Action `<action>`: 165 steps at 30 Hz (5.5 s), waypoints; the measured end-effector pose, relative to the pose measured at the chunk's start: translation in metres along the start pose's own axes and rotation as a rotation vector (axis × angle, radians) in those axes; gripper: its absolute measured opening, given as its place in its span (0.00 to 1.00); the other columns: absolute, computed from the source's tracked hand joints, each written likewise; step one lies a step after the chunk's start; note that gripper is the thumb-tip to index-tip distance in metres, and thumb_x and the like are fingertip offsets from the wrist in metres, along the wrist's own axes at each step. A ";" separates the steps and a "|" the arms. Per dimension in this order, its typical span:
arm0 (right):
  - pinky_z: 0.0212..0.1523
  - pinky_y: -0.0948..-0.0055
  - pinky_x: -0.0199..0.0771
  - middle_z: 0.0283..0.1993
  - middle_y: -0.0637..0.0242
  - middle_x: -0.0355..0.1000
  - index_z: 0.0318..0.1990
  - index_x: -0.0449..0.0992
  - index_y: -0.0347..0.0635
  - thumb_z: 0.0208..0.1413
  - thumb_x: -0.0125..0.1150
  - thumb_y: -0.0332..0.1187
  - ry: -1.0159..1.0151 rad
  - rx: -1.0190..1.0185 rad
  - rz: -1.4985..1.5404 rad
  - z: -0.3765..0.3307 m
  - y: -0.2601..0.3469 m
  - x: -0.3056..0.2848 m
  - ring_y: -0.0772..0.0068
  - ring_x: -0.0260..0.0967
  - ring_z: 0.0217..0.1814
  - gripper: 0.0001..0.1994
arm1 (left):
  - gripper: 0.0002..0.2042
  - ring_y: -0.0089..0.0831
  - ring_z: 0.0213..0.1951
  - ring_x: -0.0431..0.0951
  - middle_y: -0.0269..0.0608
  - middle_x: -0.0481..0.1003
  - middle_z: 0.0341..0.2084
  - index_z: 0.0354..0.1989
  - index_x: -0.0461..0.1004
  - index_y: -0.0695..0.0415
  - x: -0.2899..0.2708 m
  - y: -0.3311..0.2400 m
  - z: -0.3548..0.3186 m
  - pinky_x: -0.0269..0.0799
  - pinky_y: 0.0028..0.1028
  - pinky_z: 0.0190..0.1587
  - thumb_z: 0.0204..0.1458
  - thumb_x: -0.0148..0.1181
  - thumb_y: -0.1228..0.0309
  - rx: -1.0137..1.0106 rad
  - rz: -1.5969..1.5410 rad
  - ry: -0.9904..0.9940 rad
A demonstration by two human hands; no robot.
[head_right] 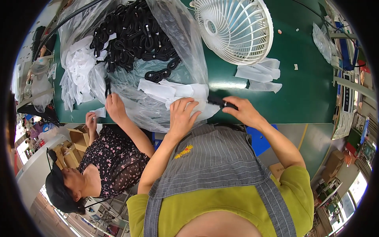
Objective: Wrapping black power cables with white foam protective strips at an assembly table.
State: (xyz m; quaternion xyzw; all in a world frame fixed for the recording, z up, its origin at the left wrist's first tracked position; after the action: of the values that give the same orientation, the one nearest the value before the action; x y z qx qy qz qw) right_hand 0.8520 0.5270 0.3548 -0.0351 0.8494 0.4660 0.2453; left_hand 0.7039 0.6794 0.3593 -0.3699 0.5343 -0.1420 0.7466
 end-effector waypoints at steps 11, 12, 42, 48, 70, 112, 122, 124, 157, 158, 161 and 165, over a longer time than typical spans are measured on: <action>0.46 0.60 0.72 0.46 0.58 0.73 0.53 0.73 0.44 0.57 0.60 0.39 -0.009 0.000 -0.170 0.001 0.008 0.025 0.51 0.71 0.46 0.18 | 0.06 0.38 0.40 0.71 0.36 0.72 0.34 0.32 0.73 0.56 0.011 0.014 -0.003 0.61 0.35 0.43 0.46 0.62 0.76 -0.066 -0.113 -0.087; 0.45 0.60 0.72 0.45 0.58 0.72 0.53 0.73 0.45 0.57 0.60 0.39 0.028 -0.035 -0.196 0.004 0.015 0.028 0.52 0.72 0.45 0.18 | 0.06 0.38 0.40 0.71 0.37 0.72 0.35 0.33 0.73 0.56 0.011 0.015 -0.002 0.61 0.35 0.43 0.47 0.62 0.77 -0.070 -0.151 -0.106; 0.42 0.72 0.71 0.54 0.61 0.65 0.53 0.72 0.44 0.48 0.67 0.26 -0.340 -0.414 0.047 0.026 0.070 -0.025 0.64 0.71 0.46 0.22 | 0.06 0.48 0.62 0.63 0.51 0.67 0.56 0.33 0.70 0.57 -0.019 -0.053 0.077 0.58 0.41 0.61 0.49 0.60 0.78 0.045 -0.667 -0.174; 0.40 0.72 0.73 0.45 0.60 0.72 0.49 0.74 0.39 0.58 0.58 0.29 -0.486 0.201 0.749 0.013 -0.074 -0.029 0.72 0.73 0.42 0.13 | 0.12 0.44 0.54 0.69 0.44 0.71 0.51 0.43 0.73 0.56 -0.013 0.138 0.103 0.69 0.41 0.50 0.48 0.58 0.78 -0.081 0.109 -0.271; 0.31 0.80 0.68 0.31 0.71 0.71 0.54 0.72 0.40 0.59 0.59 0.38 0.069 0.135 0.427 0.046 0.001 -0.005 0.80 0.69 0.31 0.18 | 0.12 0.34 0.30 0.75 0.42 0.72 0.30 0.43 0.71 0.60 0.033 0.022 0.045 0.71 0.30 0.30 0.49 0.61 0.76 -0.619 -1.061 -0.096; 0.41 0.64 0.73 0.39 0.57 0.73 0.48 0.68 0.38 0.54 0.64 0.35 -0.140 0.199 0.163 0.032 0.013 0.050 0.62 0.73 0.38 0.18 | 0.03 0.39 0.31 0.75 0.40 0.74 0.30 0.34 0.77 0.59 0.002 0.019 0.002 0.70 0.33 0.33 0.52 0.60 0.75 -0.372 -0.179 -0.244; 0.41 0.63 0.72 0.44 0.61 0.64 0.54 0.74 0.52 0.47 0.64 0.23 -0.283 -0.221 -0.422 0.005 0.034 -0.001 0.60 0.68 0.43 0.24 | 0.02 0.39 0.34 0.73 0.38 0.74 0.29 0.32 0.77 0.57 0.008 0.020 0.007 0.68 0.36 0.35 0.50 0.62 0.74 -0.240 -0.133 -0.238; 0.41 0.63 0.72 0.44 0.61 0.64 0.54 0.74 0.52 0.45 0.65 0.23 -0.312 -0.249 -0.470 0.006 0.034 -0.001 0.60 0.68 0.43 0.24 | 0.03 0.37 0.35 0.73 0.37 0.73 0.29 0.32 0.77 0.56 0.007 0.016 0.008 0.66 0.35 0.36 0.49 0.62 0.74 -0.153 -0.118 -0.229; 0.39 0.60 0.74 0.44 0.60 0.71 0.47 0.70 0.44 0.50 0.67 0.31 -0.132 -0.130 -0.075 0.019 0.064 0.012 0.51 0.74 0.42 0.17 | 0.08 0.35 0.40 0.73 0.34 0.74 0.32 0.33 0.79 0.55 -0.018 -0.007 0.027 0.62 0.33 0.43 0.43 0.66 0.76 0.067 -0.032 -0.361; 0.39 0.60 0.74 0.43 0.60 0.71 0.47 0.71 0.44 0.50 0.67 0.31 -0.240 -0.153 -0.101 0.019 0.064 0.006 0.52 0.74 0.41 0.17 | 0.08 0.35 0.40 0.73 0.34 0.74 0.32 0.33 0.79 0.55 -0.017 -0.008 0.027 0.62 0.33 0.43 0.43 0.66 0.76 0.067 -0.032 -0.361; 0.38 0.60 0.74 0.43 0.61 0.70 0.47 0.71 0.45 0.49 0.67 0.30 -0.364 -0.131 -0.111 0.019 0.062 0.001 0.52 0.73 0.41 0.17 | 0.08 0.35 0.40 0.73 0.34 0.74 0.31 0.34 0.79 0.55 -0.019 -0.011 0.029 0.62 0.33 0.44 0.43 0.66 0.76 0.044 -0.051 -0.392; 0.36 0.57 0.74 0.45 0.61 0.67 0.46 0.69 0.45 0.49 0.67 0.29 -0.119 -0.408 -0.280 0.015 0.094 0.017 0.51 0.72 0.41 0.17 | 0.06 0.36 0.40 0.74 0.38 0.74 0.32 0.33 0.77 0.57 -0.016 -0.015 0.031 0.63 0.34 0.44 0.46 0.64 0.76 0.070 -0.083 -0.367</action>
State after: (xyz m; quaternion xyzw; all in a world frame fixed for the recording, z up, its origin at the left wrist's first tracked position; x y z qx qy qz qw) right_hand 0.8153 0.5948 0.4130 -0.1737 0.7087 0.5904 0.3449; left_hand 0.7288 0.6909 0.3856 -0.3850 0.3684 -0.1214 0.8375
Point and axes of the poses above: each hand's wrist, its own z-axis towards the middle knuckle, its own x-axis out of the palm, y = z × x, the point moved 7 cm from there along z, towards the middle knuckle
